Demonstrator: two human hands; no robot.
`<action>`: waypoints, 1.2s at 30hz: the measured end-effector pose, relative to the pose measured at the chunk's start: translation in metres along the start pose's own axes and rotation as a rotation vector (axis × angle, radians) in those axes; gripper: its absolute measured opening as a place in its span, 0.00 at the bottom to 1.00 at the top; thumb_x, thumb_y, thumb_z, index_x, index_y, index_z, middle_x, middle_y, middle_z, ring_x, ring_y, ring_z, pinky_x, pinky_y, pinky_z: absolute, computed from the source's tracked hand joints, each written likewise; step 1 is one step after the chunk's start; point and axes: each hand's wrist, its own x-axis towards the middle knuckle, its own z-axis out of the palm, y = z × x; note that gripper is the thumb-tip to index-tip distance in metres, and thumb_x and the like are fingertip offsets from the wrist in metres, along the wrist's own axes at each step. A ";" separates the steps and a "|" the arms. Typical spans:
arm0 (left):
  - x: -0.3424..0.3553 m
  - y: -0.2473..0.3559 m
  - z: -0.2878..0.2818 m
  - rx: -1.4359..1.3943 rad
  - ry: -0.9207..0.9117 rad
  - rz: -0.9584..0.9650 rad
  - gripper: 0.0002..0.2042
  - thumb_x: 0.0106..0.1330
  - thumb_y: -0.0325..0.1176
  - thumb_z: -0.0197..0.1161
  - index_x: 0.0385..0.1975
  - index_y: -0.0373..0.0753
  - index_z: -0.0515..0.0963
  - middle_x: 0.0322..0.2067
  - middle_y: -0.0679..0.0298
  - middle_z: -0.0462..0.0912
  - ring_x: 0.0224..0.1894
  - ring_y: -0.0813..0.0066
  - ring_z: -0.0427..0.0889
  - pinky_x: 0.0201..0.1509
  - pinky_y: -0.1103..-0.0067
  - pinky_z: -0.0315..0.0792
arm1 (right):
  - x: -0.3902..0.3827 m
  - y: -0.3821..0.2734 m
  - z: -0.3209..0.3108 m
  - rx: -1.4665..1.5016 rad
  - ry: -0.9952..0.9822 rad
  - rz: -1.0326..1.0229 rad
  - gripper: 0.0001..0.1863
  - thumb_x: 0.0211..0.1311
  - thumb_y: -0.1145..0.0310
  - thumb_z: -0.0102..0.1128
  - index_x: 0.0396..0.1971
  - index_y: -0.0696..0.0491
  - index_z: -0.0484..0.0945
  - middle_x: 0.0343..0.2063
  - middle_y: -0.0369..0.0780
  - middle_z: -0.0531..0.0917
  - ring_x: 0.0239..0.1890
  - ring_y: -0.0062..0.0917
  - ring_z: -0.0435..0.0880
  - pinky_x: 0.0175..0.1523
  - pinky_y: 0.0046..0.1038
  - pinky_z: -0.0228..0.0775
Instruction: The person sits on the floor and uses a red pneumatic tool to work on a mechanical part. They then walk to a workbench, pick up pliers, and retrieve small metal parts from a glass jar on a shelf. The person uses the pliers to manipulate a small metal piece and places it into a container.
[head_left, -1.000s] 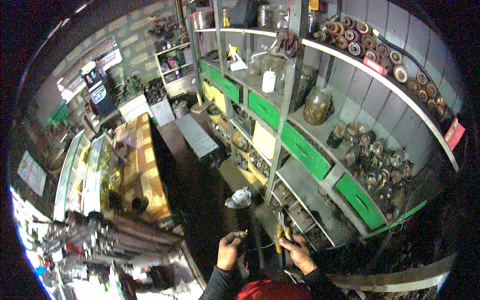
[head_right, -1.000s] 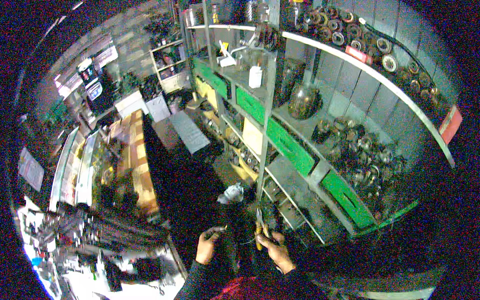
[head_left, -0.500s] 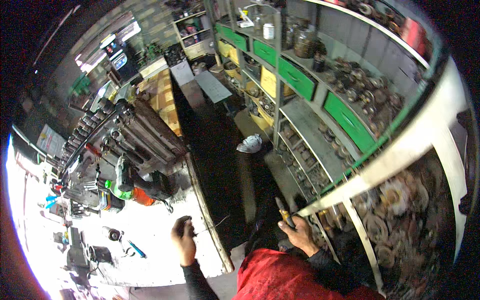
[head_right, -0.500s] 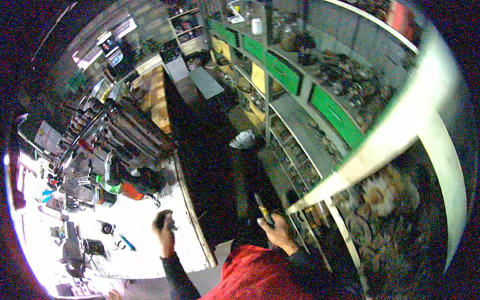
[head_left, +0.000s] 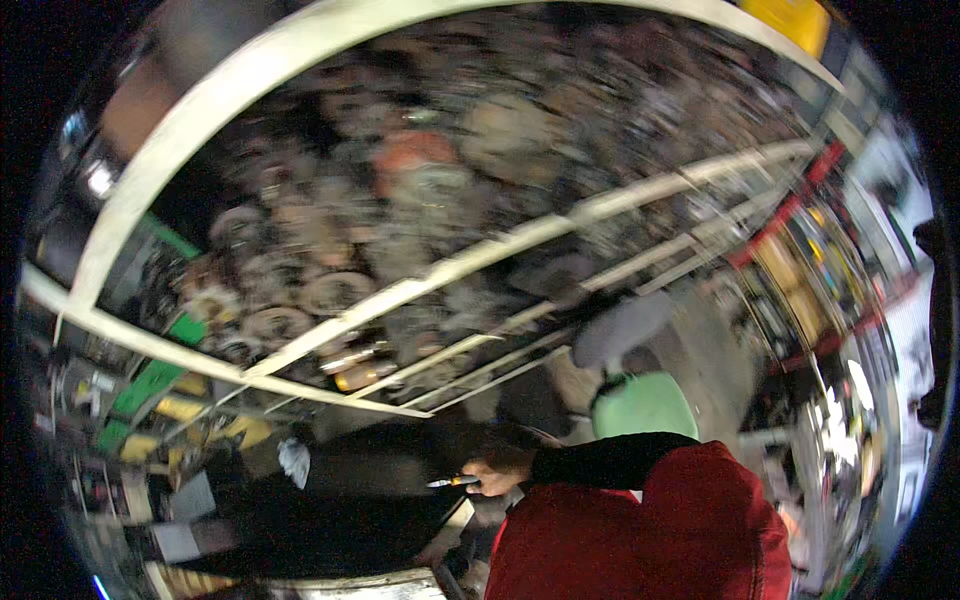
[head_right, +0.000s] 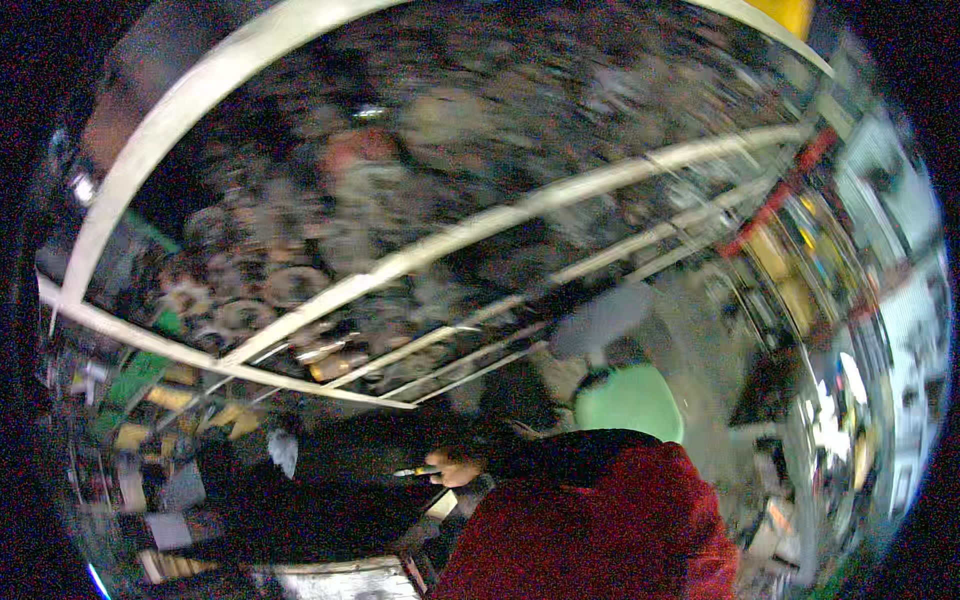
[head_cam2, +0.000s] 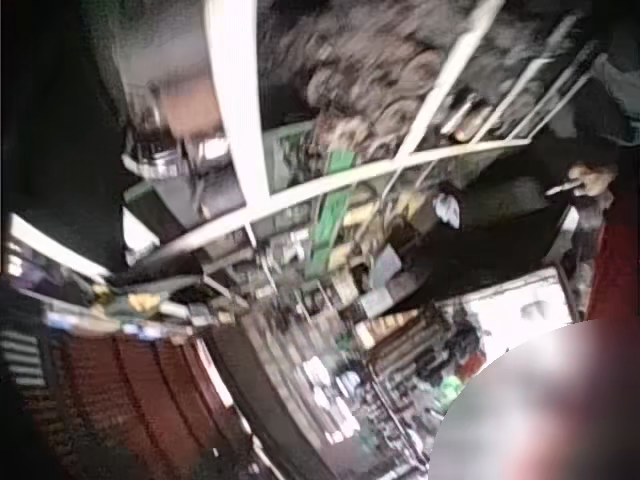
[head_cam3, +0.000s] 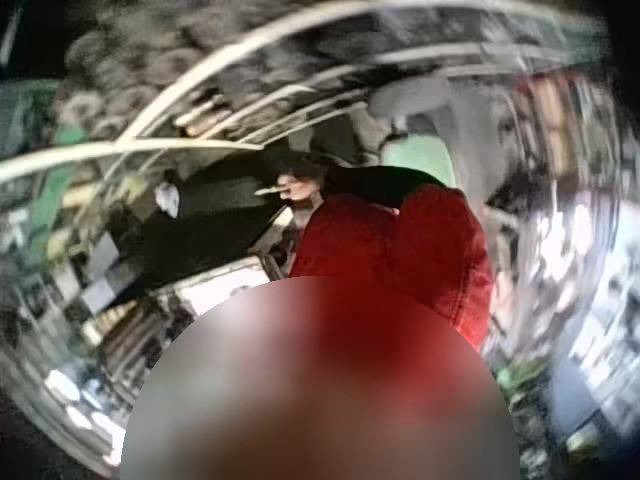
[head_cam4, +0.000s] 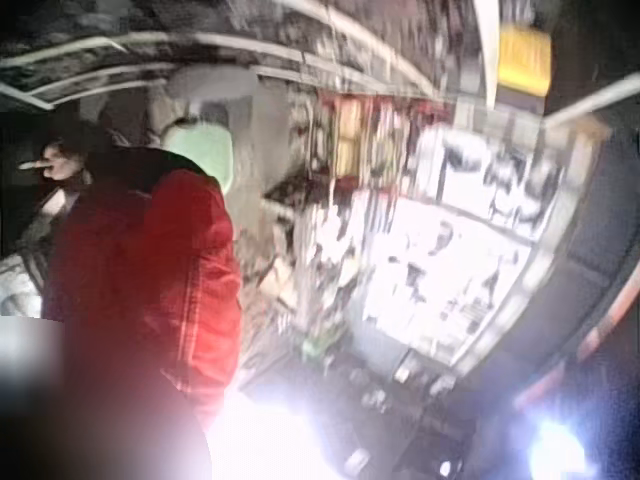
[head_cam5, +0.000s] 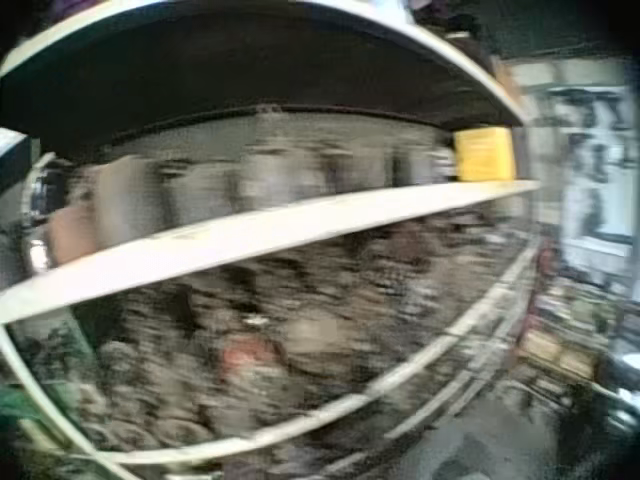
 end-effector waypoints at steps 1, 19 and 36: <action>0.017 0.015 -0.020 0.005 -0.115 -0.116 0.27 0.63 0.45 0.73 0.59 0.36 0.80 0.45 0.52 0.87 0.39 0.60 0.83 0.48 0.72 0.78 | -0.030 0.004 0.009 -0.063 0.057 -0.008 0.14 0.65 0.54 0.63 0.34 0.51 0.80 0.24 0.42 0.79 0.28 0.34 0.81 0.38 0.42 0.73; -0.001 0.493 -0.009 -0.113 -0.771 1.372 0.20 0.71 0.41 0.64 0.58 0.37 0.78 0.51 0.48 0.83 0.51 0.49 0.82 0.55 0.64 0.76 | -0.501 -0.104 -0.117 0.006 0.576 1.144 0.19 0.62 0.54 0.62 0.31 0.59 0.83 0.26 0.53 0.83 0.30 0.51 0.82 0.36 0.46 0.72; -0.336 1.097 0.339 -0.643 -1.280 0.950 0.21 0.72 0.37 0.64 0.59 0.30 0.77 0.48 0.49 0.87 0.48 0.61 0.87 0.49 0.72 0.80 | -0.689 0.317 -0.225 0.612 0.869 1.360 0.28 0.58 0.47 0.72 0.38 0.60 0.80 0.27 0.49 0.82 0.31 0.38 0.81 0.39 0.38 0.72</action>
